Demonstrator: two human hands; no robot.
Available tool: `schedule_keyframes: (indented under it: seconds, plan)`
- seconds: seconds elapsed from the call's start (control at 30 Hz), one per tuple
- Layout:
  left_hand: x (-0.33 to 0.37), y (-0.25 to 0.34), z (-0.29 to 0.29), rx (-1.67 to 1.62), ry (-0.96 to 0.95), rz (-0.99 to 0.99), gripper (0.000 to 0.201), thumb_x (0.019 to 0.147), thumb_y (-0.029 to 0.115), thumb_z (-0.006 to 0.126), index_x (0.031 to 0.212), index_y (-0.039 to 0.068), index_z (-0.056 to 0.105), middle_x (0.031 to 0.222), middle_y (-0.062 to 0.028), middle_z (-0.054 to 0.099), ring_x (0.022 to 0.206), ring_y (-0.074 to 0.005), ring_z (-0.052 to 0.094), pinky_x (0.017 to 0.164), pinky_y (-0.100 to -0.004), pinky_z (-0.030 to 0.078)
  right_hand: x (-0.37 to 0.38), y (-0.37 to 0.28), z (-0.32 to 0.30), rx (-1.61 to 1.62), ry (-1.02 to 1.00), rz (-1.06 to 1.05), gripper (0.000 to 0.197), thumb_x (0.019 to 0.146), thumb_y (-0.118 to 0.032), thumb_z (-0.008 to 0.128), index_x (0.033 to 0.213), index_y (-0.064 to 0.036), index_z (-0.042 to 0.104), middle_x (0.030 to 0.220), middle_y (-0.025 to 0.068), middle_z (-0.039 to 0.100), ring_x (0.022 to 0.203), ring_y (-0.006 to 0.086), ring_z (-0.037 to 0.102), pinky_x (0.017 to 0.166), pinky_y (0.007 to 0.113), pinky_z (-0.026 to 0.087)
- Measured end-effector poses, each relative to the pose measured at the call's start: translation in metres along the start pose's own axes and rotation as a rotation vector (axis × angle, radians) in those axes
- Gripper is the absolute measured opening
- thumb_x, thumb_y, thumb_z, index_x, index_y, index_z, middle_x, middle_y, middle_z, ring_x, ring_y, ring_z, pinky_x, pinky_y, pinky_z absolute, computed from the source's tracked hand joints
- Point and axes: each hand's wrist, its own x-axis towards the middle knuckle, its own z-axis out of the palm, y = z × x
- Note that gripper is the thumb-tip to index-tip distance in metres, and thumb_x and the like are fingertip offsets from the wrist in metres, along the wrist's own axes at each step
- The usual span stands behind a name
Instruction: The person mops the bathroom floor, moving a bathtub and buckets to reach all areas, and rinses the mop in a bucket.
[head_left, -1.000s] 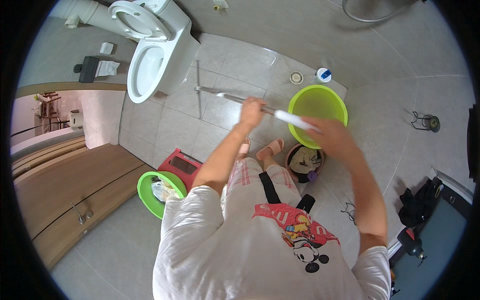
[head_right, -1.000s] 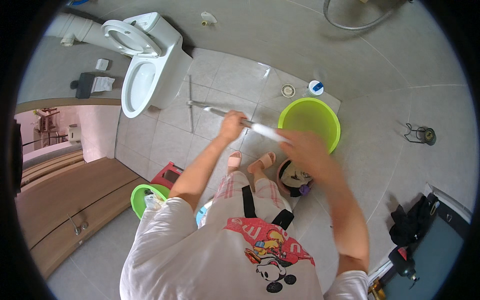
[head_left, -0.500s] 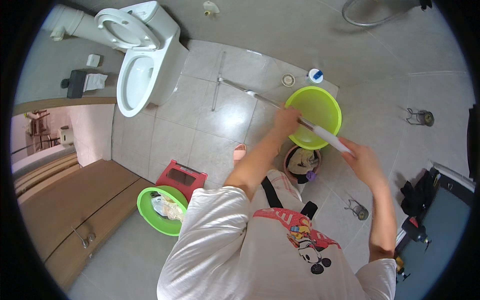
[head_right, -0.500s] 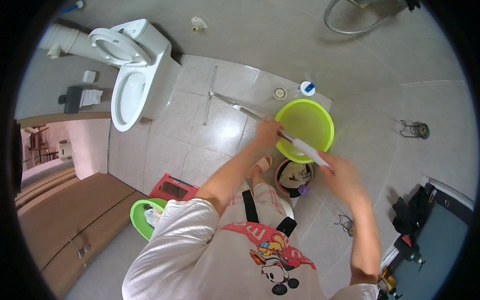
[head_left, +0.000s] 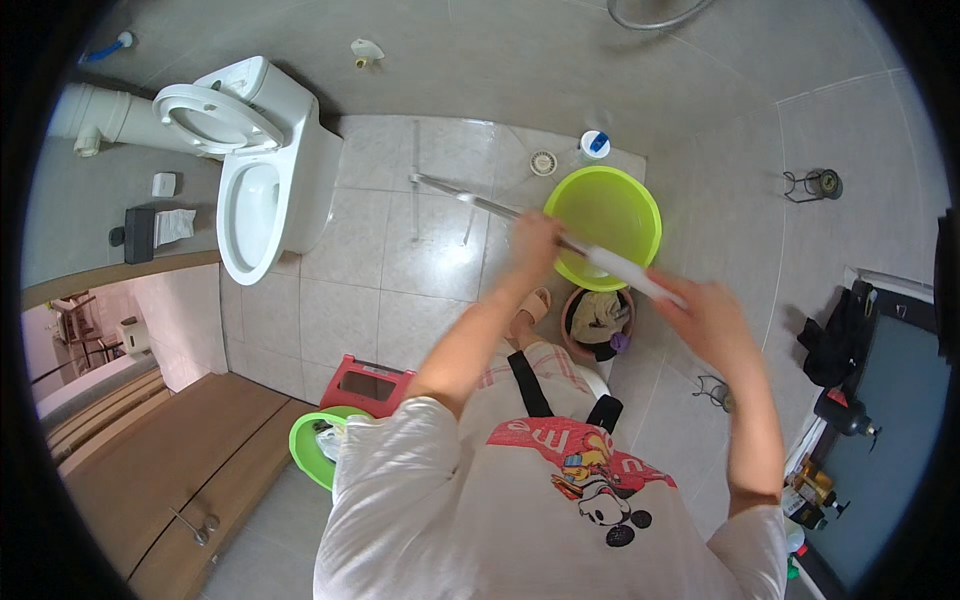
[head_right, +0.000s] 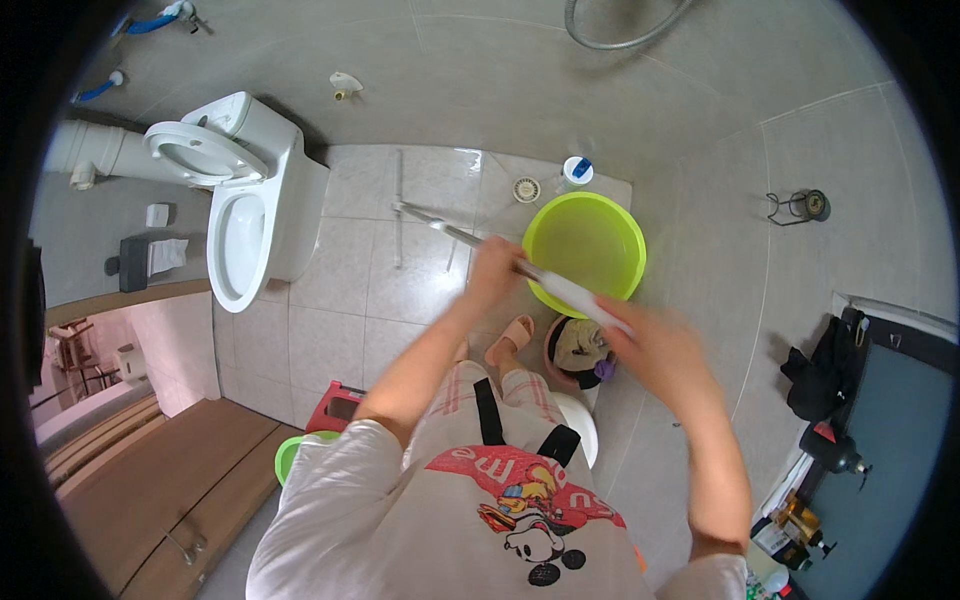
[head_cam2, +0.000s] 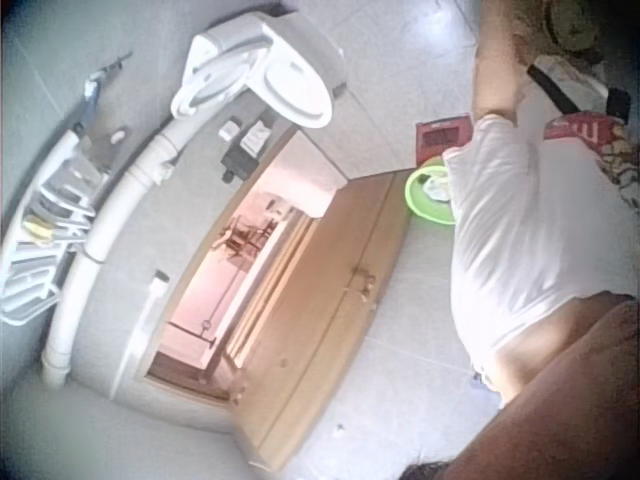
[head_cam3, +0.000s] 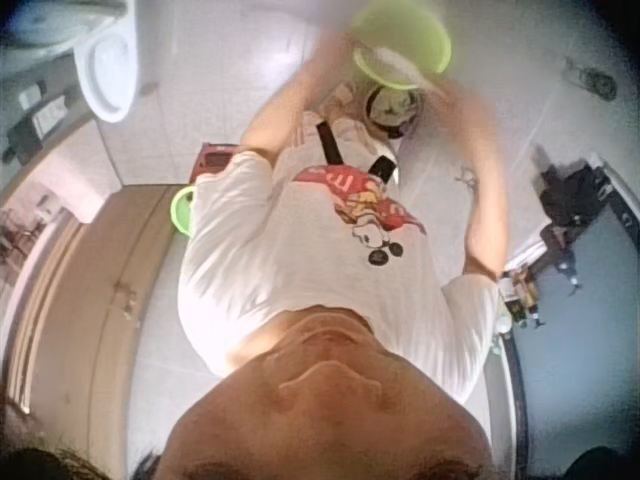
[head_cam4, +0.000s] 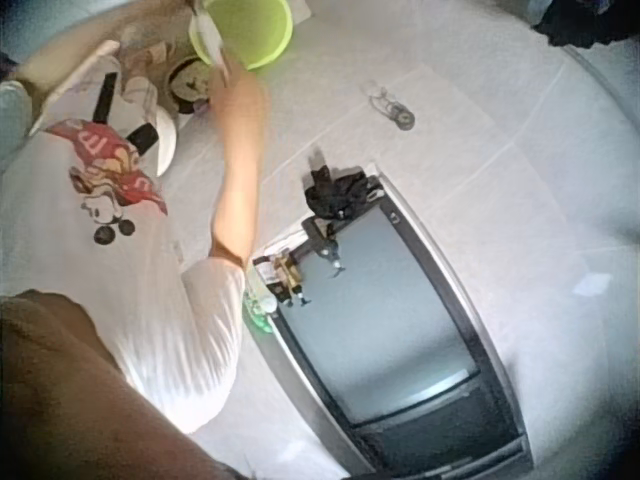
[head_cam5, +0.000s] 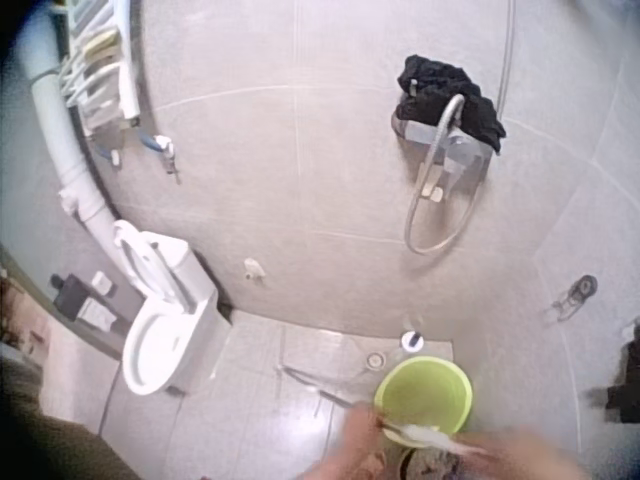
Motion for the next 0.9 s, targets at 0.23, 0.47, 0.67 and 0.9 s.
schedule_keyframes:
  seconds: [0.23, 0.47, 0.67, 0.9]
  plan:
    - [0.04, -0.077, -0.028, 0.147, -0.157, -0.179, 0.018, 0.065, 0.009, 0.061, 0.083, 0.01, 0.066, 0.089, -0.0131, 0.06, 0.092, -0.0289, 0.052, 0.085, -0.0378, 0.039, 0.081, -0.022, 0.044, 0.013, 0.036, -0.088, 0.027, 0.081, -0.02, 0.05, 0.105, -0.0114, 0.058, 0.084, 0.0151, 0.06, 0.076, 0.0326, 0.058, 0.067, 0.039, 0.045]
    - [0.032, 0.029, 0.061, 0.168, -0.301, 0.116, 0.022, 0.061, 0.011, 0.06, 0.082, 0.015, 0.064, 0.074, -0.01, 0.059, 0.08, -0.0301, 0.055, 0.071, -0.0392, 0.043, -0.007, 0.058, 0.003, 0.12, 0.066, 0.05, 0.028, 0.08, -0.015, 0.052, 0.106, -0.0064, 0.057, 0.083, 0.0195, 0.059, 0.074, 0.0348, 0.057, 0.065, 0.04, 0.044]
    - [0.018, 0.11, 0.091, 0.17, -0.502, 0.167, 0.018, 0.064, 0.015, 0.06, 0.081, 0.015, 0.065, 0.078, -0.0091, 0.061, 0.082, -0.0281, 0.057, 0.073, -0.0424, 0.043, -0.064, 0.075, -0.019, 0.258, -0.096, 0.551, 0.032, 0.081, -0.013, 0.052, 0.113, -0.0063, 0.054, 0.06, 0.01, 0.051, 0.054, 0.0155, 0.048, 0.054, 0.029, 0.038]
    - [-0.013, 0.129, 0.11, 0.238, -0.809, 0.233, 0.017, 0.065, 0.017, 0.06, 0.08, 0.016, 0.066, 0.081, -0.0069, 0.062, 0.086, -0.028, 0.056, 0.078, -0.0438, 0.04, -0.124, 0.103, 0.028, 0.555, -0.016, 0.621, 0.031, 0.084, -0.015, 0.052, 0.114, -0.0045, 0.054, 0.059, -0.0032, 0.04, 0.053, 0.007, 0.036, 0.049, 0.022, 0.032]
